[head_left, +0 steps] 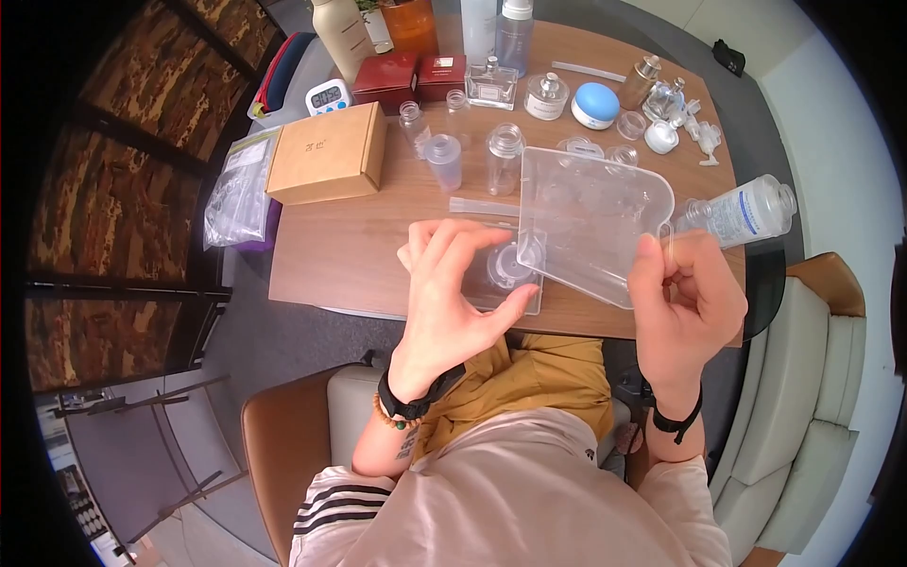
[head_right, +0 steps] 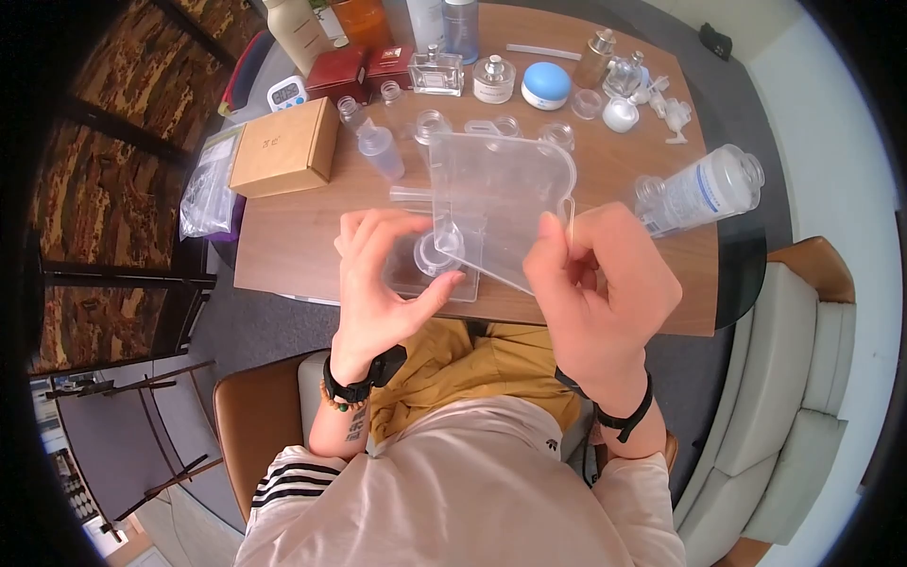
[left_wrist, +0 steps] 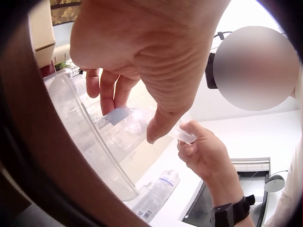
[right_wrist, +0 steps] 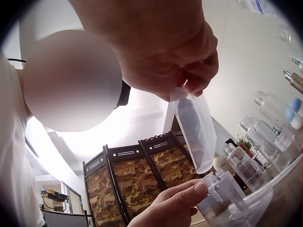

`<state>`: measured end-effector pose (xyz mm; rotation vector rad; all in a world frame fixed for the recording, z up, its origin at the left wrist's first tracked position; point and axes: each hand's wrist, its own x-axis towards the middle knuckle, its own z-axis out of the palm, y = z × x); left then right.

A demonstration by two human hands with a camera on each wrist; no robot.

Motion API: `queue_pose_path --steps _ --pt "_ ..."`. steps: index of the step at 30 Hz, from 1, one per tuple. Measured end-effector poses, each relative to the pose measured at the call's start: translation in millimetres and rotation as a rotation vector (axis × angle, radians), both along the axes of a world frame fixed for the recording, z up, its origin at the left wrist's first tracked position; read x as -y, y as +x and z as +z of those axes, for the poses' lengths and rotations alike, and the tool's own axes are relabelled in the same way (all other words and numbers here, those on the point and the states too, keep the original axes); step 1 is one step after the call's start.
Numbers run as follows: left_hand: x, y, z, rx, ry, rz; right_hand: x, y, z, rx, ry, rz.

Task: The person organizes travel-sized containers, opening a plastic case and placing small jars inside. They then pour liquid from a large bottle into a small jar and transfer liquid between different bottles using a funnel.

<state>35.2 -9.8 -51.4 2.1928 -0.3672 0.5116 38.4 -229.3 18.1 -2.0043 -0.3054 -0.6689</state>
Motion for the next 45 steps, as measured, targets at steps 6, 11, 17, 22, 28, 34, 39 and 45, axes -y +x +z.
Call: queue_pose_path --steps 6,11,17,22,28,34,39,45 --pt "0 0 -1 -0.003 0.0 0.007 -2 2 6 0.065 -0.152 0.024" --pt "-1 0 -2 -0.003 0.005 0.008 0 7 8 0.214 -0.276 0.083" --pt "0 1 -2 0.006 0.013 0.009 3 9 6 0.312 -0.343 0.121" --pt "0 0 -2 -0.002 0.009 0.016 6 13 5 0.41 -0.397 0.166" --pt "0 1 -4 0.012 0.008 0.011 16 25 5 0.571 -0.54 0.326" --pt "-1 1 -9 -0.002 -0.017 0.004 21 24 4 0.655 -0.614 0.387" --pt "0 2 -9 0.002 -0.017 -0.001 25 20 7 0.625 -0.649 0.434" --pt "0 0 -9 -0.015 -0.046 -0.002 25 21 4 0.656 -0.623 0.42"
